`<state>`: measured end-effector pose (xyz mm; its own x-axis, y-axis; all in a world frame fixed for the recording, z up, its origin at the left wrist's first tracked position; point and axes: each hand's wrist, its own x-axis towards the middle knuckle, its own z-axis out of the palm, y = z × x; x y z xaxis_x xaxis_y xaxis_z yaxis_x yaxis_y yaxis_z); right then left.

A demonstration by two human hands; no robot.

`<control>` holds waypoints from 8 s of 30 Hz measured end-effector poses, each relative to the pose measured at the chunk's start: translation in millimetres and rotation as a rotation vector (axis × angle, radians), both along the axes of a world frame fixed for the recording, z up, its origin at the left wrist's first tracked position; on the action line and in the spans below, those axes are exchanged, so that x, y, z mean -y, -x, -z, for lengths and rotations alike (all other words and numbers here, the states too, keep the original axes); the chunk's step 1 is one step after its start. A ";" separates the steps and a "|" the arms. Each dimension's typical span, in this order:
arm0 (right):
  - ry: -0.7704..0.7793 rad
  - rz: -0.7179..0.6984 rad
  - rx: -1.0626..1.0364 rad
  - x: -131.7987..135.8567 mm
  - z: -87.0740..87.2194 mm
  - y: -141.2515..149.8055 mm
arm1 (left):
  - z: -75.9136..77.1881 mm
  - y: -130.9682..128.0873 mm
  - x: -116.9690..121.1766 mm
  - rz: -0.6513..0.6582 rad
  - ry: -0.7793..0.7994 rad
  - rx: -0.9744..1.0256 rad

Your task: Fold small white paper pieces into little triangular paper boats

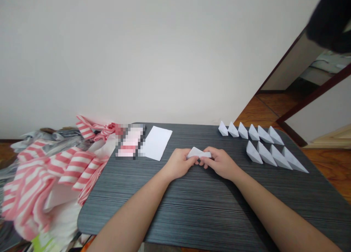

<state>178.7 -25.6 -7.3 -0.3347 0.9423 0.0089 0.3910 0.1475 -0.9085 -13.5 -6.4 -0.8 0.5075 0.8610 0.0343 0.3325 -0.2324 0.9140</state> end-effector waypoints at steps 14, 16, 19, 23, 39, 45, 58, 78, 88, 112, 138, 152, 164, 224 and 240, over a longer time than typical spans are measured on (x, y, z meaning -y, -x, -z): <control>-0.009 0.000 0.004 -0.9 4.5 -1.7 | 8.3 0.6 -1.8 -0.020 0.029 0.007; -0.013 -0.003 0.010 -0.6 4.1 -1.5 | 9.2 0.7 -1.9 -0.020 0.032 0.008; -0.019 -0.006 0.019 -0.2 3.5 -1.3 | 9.1 0.7 -1.7 -0.025 0.037 0.007; -0.031 -0.011 0.039 0.3 1.4 -1.5 | 7.6 0.8 -1.3 -0.010 0.032 0.014; -0.052 -0.008 0.056 -0.6 -0.8 -1.0 | 2.6 0.0 -0.2 -0.001 0.010 -0.002; -0.052 -0.011 0.051 -0.7 -0.5 -0.4 | 0.5 -0.5 -0.1 -0.021 -0.013 -0.026; -0.026 0.026 0.006 -1.2 4.8 -2.3 | 9.0 0.2 -2.9 -0.027 0.110 0.052; -0.011 0.134 -0.048 -2.8 7.3 -5.5 | 8.9 -0.6 -6.5 -0.043 0.173 0.166; 0.030 0.193 -0.162 -4.5 6.8 -5.8 | 12.1 0.0 -11.6 -0.100 0.270 0.281; 0.075 0.189 -0.200 -5.2 5.3 -8.5 | 14.0 0.7 -14.9 -0.157 0.317 0.354; 0.069 0.077 -0.190 -2.7 7.1 -6.4 | 6.9 1.4 -7.8 -0.070 0.205 0.274; -0.031 0.011 -0.078 -1.1 5.7 -4.5 | 3.6 -2.6 -1.0 -0.014 0.029 0.086; -0.055 -0.005 -0.041 -0.1 4.9 -2.2 | 1.3 -4.5 1.3 0.001 -0.003 0.013; -0.226 0.103 0.194 -2.0 1.9 11.4 | -3.8 -8.7 10.3 0.028 -0.211 -0.067; -0.152 0.116 0.095 1.0 -2.6 6.0 | 3.1 -7.4 4.2 -0.078 -0.164 0.020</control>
<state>172.7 -26.6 -4.7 -0.2305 0.9647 0.1276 0.4960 0.2293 -0.8375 -6.1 -10.5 -4.0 0.4375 0.8797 0.1863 0.3378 -0.3528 0.8726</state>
